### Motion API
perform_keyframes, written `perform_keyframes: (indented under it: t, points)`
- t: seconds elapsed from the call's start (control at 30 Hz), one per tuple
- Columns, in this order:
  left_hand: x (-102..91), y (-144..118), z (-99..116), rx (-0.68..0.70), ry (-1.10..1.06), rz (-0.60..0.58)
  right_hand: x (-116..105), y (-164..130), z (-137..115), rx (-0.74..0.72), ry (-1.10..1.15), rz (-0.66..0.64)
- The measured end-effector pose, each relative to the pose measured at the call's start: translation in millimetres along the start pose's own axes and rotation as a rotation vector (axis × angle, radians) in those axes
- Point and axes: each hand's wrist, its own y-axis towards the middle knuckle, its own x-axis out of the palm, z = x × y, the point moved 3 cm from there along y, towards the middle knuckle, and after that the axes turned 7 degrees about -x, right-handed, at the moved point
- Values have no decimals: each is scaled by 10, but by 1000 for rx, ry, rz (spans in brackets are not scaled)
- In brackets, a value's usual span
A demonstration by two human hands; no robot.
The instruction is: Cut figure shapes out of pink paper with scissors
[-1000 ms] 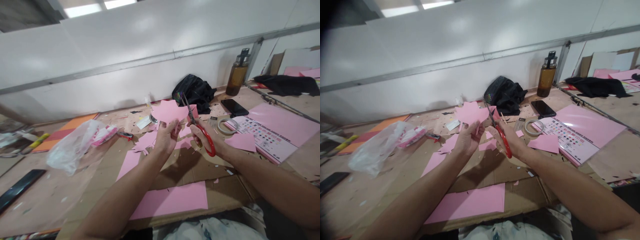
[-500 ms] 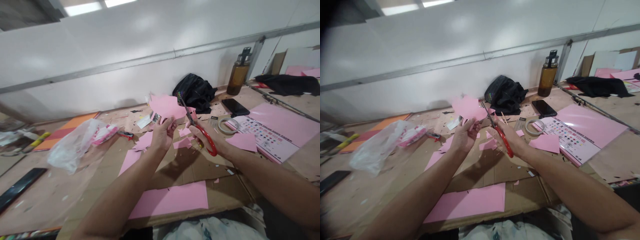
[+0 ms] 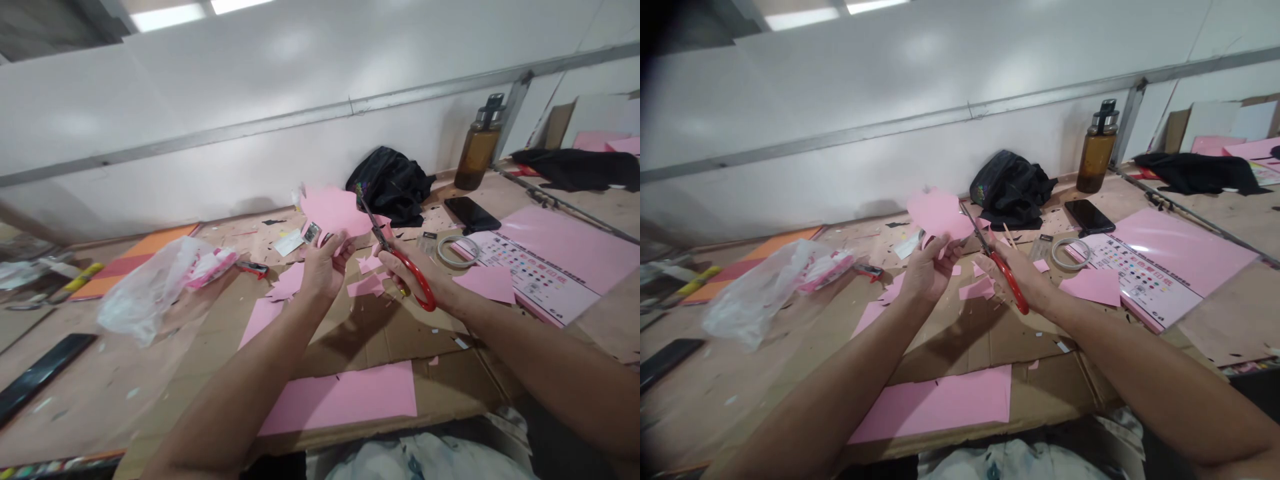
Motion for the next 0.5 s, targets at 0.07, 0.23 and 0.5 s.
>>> perform_keyframes:
  t: [0.07, 0.23, 0.5]
  points:
    - [5, 3, 8, 7, -6, -9, -1, -5, 4, 31, 5, -7]
    - [21, -3, 38, 22, -24, -20, 12, -18, -25, 42, -24, -55]
    - [9, 30, 74, -7, -45, 16, 6, -15, -45, -47, -124, -88]
